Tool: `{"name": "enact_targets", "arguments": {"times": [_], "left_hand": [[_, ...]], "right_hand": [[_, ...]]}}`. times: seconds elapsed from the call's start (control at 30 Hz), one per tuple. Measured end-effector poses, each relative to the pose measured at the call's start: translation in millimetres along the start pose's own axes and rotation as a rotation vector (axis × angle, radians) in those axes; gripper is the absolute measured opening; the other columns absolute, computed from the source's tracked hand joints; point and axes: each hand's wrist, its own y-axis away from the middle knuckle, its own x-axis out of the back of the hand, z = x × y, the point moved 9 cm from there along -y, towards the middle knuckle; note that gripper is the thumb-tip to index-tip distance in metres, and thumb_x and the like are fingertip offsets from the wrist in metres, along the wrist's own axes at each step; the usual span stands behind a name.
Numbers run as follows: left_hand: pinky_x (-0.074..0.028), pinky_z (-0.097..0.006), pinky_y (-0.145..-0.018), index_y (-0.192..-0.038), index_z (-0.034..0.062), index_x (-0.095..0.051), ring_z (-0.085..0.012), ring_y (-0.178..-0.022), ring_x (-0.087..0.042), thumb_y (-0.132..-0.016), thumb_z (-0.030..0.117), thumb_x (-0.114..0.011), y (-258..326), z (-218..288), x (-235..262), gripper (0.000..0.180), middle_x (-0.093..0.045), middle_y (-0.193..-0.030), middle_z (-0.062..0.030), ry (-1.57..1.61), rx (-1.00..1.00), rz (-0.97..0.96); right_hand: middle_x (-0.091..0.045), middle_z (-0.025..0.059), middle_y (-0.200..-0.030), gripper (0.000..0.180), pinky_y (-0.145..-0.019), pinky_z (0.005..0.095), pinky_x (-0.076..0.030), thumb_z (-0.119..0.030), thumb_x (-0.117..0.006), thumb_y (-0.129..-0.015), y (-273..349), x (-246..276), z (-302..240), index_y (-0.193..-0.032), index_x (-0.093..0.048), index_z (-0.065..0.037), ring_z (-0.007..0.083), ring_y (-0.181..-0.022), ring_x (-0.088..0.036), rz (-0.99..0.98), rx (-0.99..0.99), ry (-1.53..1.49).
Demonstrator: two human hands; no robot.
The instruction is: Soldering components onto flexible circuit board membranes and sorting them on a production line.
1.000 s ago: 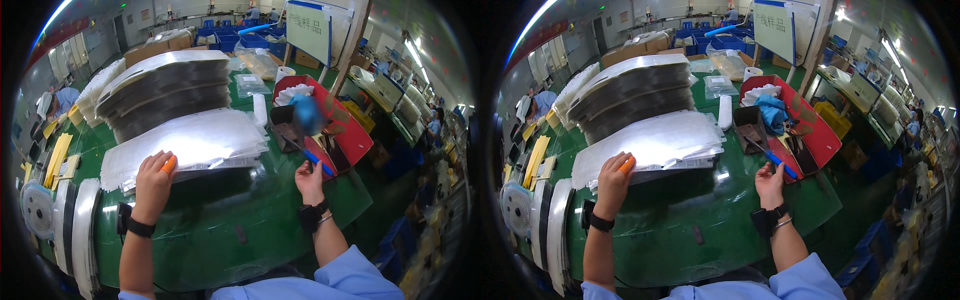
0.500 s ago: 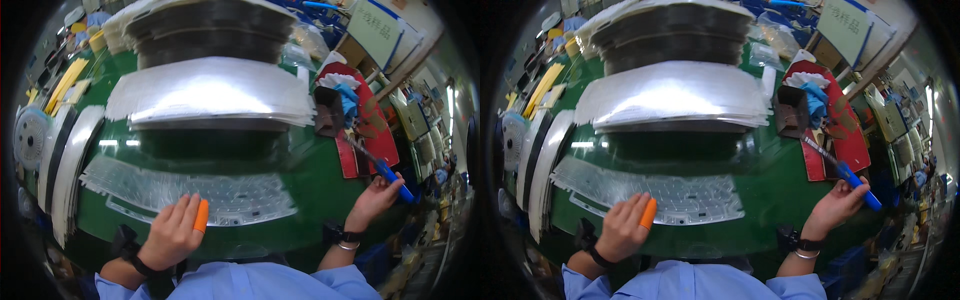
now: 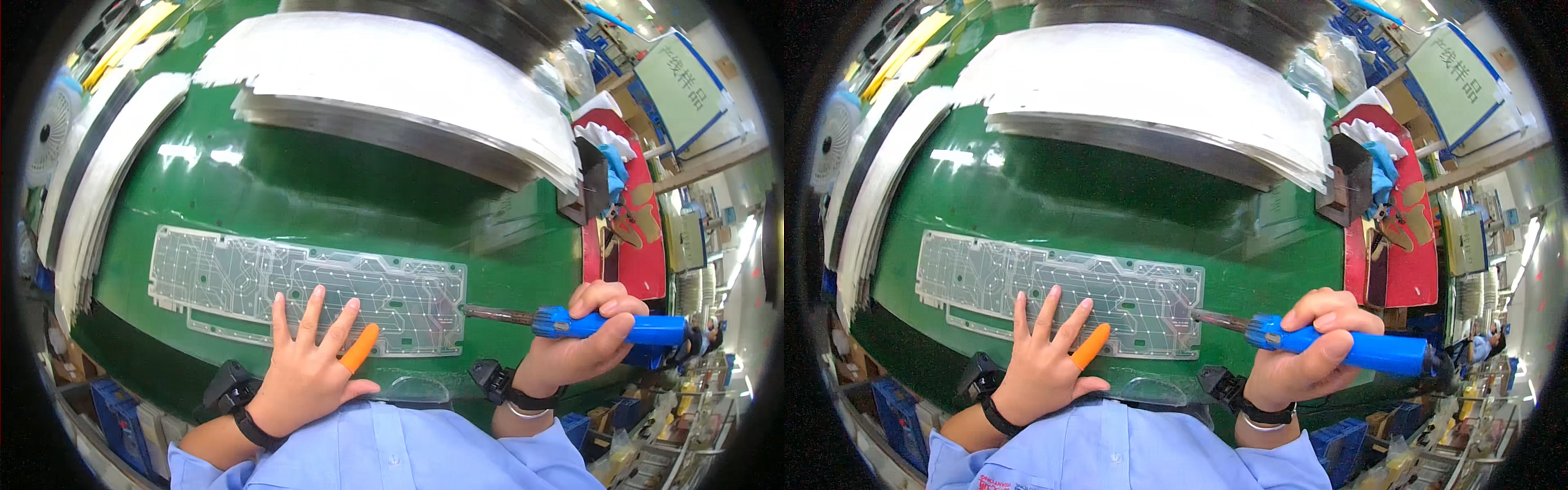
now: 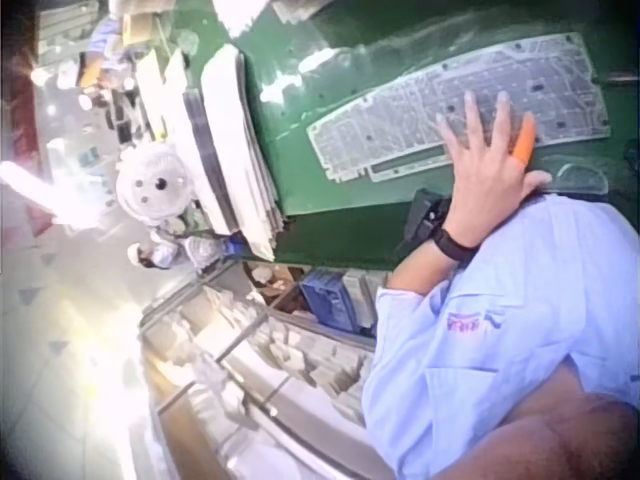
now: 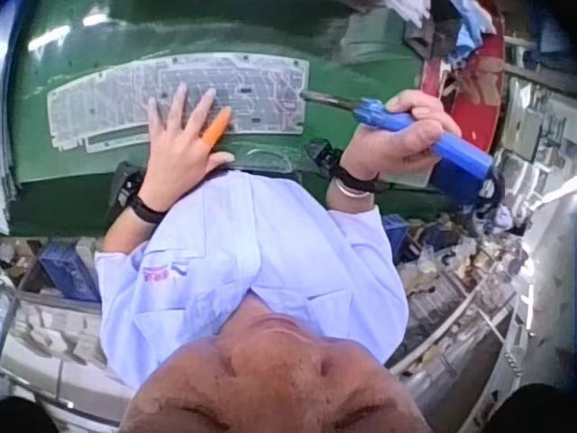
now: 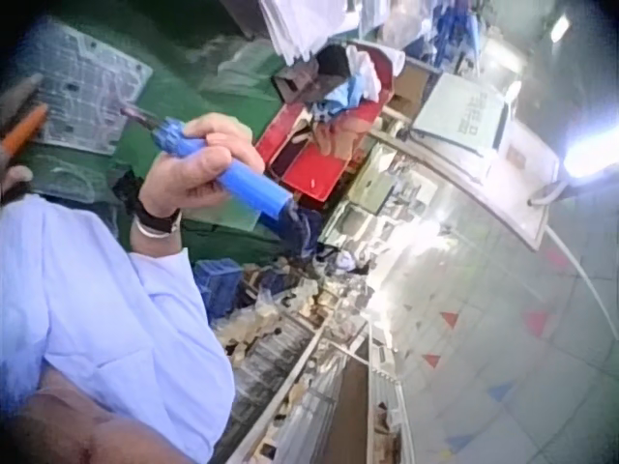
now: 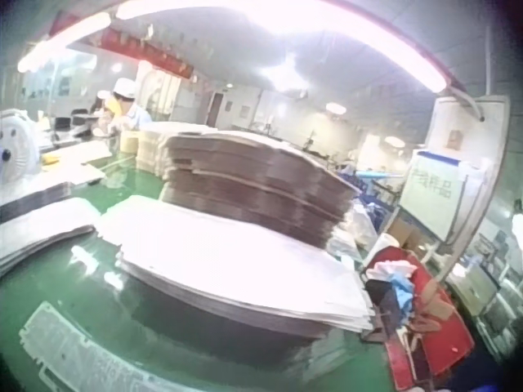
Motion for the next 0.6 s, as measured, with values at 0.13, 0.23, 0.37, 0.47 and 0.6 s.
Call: {"name": "enact_targets", "arguments": {"times": [0.13, 0.23, 0.37, 0.47, 0.6], "left_hand": [[-0.018, -0.071, -0.099, -0.114, 0.0183, -0.064, -0.0441, -0.129, -0.030, -0.076, 0.063, -0.052, -0.4, -0.4, 0.6, 0.060, -0.040, -0.138, -0.0114, 0.010, -0.004, 0.038], [-0.018, -0.071, -0.099, -0.114, 0.0188, -0.064, -0.0440, -0.129, -0.030, -0.076, 0.062, -0.052, -0.1, -2.1, -0.3, 0.059, -0.040, -0.138, -0.0111, 0.019, 0.005, 0.042], [-0.017, -0.072, -0.098, -0.115, 0.0189, -0.064, -0.0439, -0.129, -0.029, -0.075, 0.061, -0.054, -0.1, -2.3, -1.9, 0.059, -0.040, -0.138, -0.0110, 0.052, 0.010, 0.034], [-0.017, -0.072, -0.098, -0.115, 0.0188, -0.064, -0.0439, -0.130, -0.029, -0.075, 0.061, -0.054, -0.7, -2.6, -1.2, 0.059, -0.040, -0.138, -0.0111, 0.056, 0.009, 0.040], [-0.016, -0.073, -0.098, -0.115, 0.0188, -0.064, -0.0440, -0.130, -0.029, -0.074, 0.061, -0.054, 0.5, -2.0, -0.1, 0.059, -0.040, -0.138, -0.0112, 0.043, 0.020, 0.034]], "right_hand": [[-0.043, 0.0058, -0.058, 0.033, -0.049, 0.0243, -0.030, -0.035, -0.045, -0.094, 5.3, -13.0, 13.4, -0.079, -0.036, -0.007, 0.0122, -0.051, -0.039, -0.050, -0.044, -0.004], [-0.043, 0.0056, -0.058, 0.032, -0.049, 0.0244, -0.030, -0.033, -0.045, -0.094, 6.6, -13.7, 17.7, -0.079, -0.036, -0.007, 0.0124, -0.050, -0.039, -0.032, -0.021, 0.043], [-0.041, 0.0053, -0.058, 0.031, -0.049, 0.0242, -0.029, -0.033, -0.045, -0.093, 7.8, -15.4, 22.2, -0.079, -0.036, -0.007, 0.0124, -0.052, -0.040, -0.054, -0.055, 0.041], [-0.040, 0.0050, -0.057, 0.032, -0.050, 0.0243, -0.030, -0.034, -0.046, -0.093, 9.9, -18.6, 23.3, -0.079, -0.036, -0.007, 0.0124, -0.053, -0.040, -0.063, -0.059, 0.053], [-0.041, 0.0045, -0.057, 0.032, -0.051, 0.0256, -0.032, -0.035, -0.046, -0.093, 12.7, -26.0, 24.0, -0.079, -0.037, -0.007, 0.0124, -0.053, -0.041, -0.097, -0.059, 0.071]]}}
